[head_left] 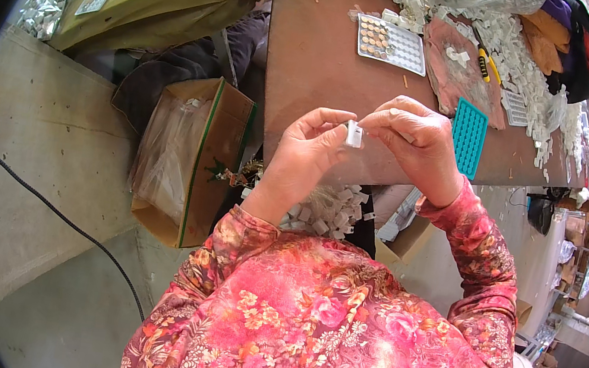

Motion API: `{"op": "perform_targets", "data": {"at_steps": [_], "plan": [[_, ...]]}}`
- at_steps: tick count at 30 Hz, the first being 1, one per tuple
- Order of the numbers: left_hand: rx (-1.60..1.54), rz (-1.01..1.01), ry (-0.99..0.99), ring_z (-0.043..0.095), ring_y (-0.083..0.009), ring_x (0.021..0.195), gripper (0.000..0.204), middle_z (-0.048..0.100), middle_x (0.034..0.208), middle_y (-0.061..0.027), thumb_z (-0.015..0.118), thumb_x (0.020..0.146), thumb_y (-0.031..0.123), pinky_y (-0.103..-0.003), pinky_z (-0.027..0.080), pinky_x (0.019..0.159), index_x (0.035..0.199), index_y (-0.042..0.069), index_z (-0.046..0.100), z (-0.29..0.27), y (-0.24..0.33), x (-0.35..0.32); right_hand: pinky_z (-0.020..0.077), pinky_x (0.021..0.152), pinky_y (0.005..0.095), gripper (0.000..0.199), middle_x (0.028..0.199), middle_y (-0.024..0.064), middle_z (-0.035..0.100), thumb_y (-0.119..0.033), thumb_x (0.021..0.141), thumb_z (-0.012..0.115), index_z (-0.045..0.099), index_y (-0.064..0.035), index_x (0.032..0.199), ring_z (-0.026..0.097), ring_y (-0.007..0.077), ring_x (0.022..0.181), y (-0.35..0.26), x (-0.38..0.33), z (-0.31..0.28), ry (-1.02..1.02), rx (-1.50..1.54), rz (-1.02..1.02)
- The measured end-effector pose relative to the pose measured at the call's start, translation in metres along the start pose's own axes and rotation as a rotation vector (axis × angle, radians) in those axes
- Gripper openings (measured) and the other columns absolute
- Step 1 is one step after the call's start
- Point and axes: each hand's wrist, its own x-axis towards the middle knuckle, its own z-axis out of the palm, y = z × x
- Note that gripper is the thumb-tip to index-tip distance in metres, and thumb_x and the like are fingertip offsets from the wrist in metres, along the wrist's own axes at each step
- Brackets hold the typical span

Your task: The person inserts small white plastic LED modules into a string of copper wires, then connects a battery pack to test the lights. After confirming the lights work, the person coils the string and places it into a plastic bag.

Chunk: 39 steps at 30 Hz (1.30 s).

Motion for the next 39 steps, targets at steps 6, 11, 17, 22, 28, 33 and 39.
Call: {"op": "perform_targets", "data": {"at_steps": [6,11,17,22,28,33,39], "plan": [[0.035,-0.003,-0.006,0.062,-0.0163,0.093,0.023,0.063,0.104,-0.0091,0.055,0.096,0.009,-0.027,0.05,0.078,0.116,-0.001,0.056,0.002,0.001,0.0,0.0519,0.061,0.0306,0.019,0.084,0.0087,0.065,0.001,0.078,0.063,0.065,-0.0053,0.096,0.064,0.0248,0.071,-0.005,-0.006,0.001,0.01,-0.121,-0.061],[0.085,-0.015,0.019,0.062,-0.0154,0.093,0.02,0.063,0.104,-0.0071,0.056,0.094,0.007,-0.027,0.051,0.079,0.114,0.0,0.057,0.001,-0.001,0.0,0.053,0.062,0.0333,0.026,0.084,0.0083,0.065,-0.001,0.076,0.061,0.061,-0.0079,0.102,0.066,0.0259,0.076,-0.01,0.0,-0.003,-0.088,-0.267,-0.171],[0.28,0.02,-0.006,0.061,-0.0116,0.088,0.017,0.064,0.099,-0.0044,0.06,0.092,0.008,-0.026,0.05,0.078,0.108,0.001,0.061,0.001,-0.003,0.0,0.0521,0.06,0.034,0.025,0.079,0.0074,0.062,-0.005,0.076,0.062,0.06,-0.0099,0.1,0.065,0.0256,0.074,-0.016,0.002,-0.007,-0.299,-0.447,-0.264],[0.274,0.034,0.035,0.058,-0.0062,0.08,0.019,0.065,0.089,-0.0016,0.063,0.091,0.012,-0.021,0.047,0.073,0.107,0.001,0.064,0.005,-0.004,-0.001,0.0529,0.062,0.0326,0.017,0.081,0.0083,0.064,-0.005,0.077,0.066,0.061,-0.0066,0.093,0.065,0.0263,0.072,-0.013,-0.005,0.001,-0.086,-0.16,-0.03],[0.232,-0.03,0.035,0.062,-0.0153,0.089,0.023,0.064,0.1,-0.0078,0.056,0.095,0.008,-0.027,0.05,0.079,0.115,-0.003,0.058,0.004,0.0,-0.001,0.0513,0.062,0.0345,0.012,0.082,0.0112,0.061,-0.001,0.08,0.065,0.058,-0.0029,0.09,0.063,0.0292,0.072,-0.009,-0.019,0.0,-0.016,-0.178,0.005],[0.202,-0.003,0.028,0.06,-0.008,0.083,0.022,0.064,0.092,-0.0034,0.062,0.092,0.012,-0.022,0.049,0.074,0.11,0.0,0.062,0.006,0.001,-0.002,0.0499,0.06,0.0364,0.016,0.084,0.0118,0.058,0.003,0.079,0.062,0.055,-0.0019,0.092,0.061,0.0321,0.072,-0.006,-0.021,0.011,0.011,-0.185,-0.048],[0.188,-0.012,0.038,0.061,-0.0098,0.083,0.021,0.064,0.095,-0.0051,0.06,0.093,0.01,-0.024,0.052,0.075,0.11,-0.002,0.062,0.007,0.001,0.0,0.048,0.057,0.0375,0.017,0.081,0.0112,0.054,0.002,0.075,0.061,0.055,-0.0035,0.09,0.059,0.0329,0.069,-0.003,-0.024,0.02,0.026,-0.262,-0.13]]}}
